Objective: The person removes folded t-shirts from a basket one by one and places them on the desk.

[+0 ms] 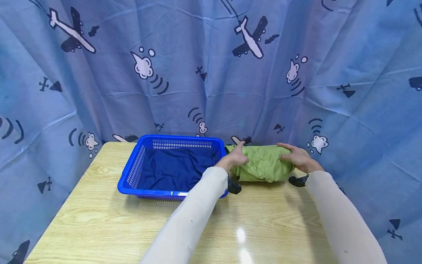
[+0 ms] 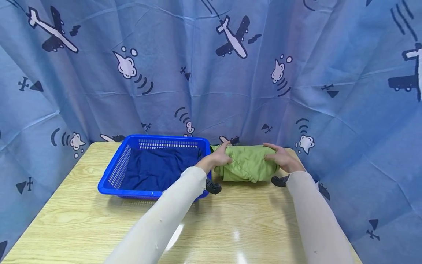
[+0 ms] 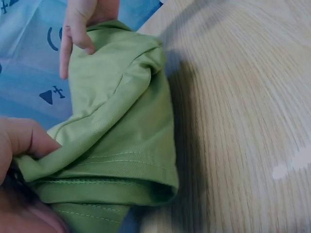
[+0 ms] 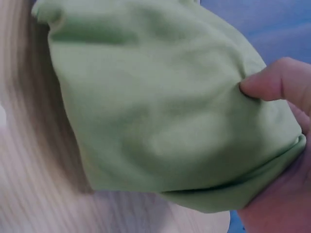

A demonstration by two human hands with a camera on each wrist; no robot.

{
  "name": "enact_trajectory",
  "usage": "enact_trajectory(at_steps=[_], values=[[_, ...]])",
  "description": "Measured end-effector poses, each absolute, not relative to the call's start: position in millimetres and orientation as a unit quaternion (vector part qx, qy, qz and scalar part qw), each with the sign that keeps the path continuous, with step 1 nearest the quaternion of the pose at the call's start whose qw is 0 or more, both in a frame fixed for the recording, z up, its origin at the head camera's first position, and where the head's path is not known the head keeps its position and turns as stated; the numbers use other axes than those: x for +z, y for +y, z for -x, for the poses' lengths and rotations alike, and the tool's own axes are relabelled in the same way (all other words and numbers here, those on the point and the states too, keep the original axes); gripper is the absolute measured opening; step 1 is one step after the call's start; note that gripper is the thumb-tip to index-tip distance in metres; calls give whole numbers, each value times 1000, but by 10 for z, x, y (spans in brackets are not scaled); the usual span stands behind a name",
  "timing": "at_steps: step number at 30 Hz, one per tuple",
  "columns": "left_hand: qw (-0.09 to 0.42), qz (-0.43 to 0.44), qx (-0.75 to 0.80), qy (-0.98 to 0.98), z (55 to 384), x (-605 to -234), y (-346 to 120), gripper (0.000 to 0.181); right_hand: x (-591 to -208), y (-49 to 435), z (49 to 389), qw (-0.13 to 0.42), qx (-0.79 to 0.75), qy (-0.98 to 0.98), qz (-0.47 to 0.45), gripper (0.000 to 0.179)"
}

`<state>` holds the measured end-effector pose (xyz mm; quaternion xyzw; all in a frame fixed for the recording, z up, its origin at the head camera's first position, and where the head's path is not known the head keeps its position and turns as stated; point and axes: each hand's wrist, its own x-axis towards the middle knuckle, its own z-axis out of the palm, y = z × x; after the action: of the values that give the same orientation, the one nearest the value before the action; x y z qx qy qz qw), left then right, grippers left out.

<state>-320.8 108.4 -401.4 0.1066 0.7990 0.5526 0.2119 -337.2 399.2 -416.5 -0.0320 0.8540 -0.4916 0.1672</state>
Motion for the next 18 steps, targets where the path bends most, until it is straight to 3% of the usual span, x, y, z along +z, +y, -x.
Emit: enact_trajectory(at_steps=[9,14,18], values=[[249,-103,475,838,3184,-3963,1078,85,-4309,3935,3332,199,-477,854,58,82],[241,-73,487,837,3197,-3901,1074,81,-4270,3812,3344,186,-476,857,59,81],[267,-56,493,826,3212,-3869,1072,78,-4236,3744,3374,178,-456,870,54,80]])
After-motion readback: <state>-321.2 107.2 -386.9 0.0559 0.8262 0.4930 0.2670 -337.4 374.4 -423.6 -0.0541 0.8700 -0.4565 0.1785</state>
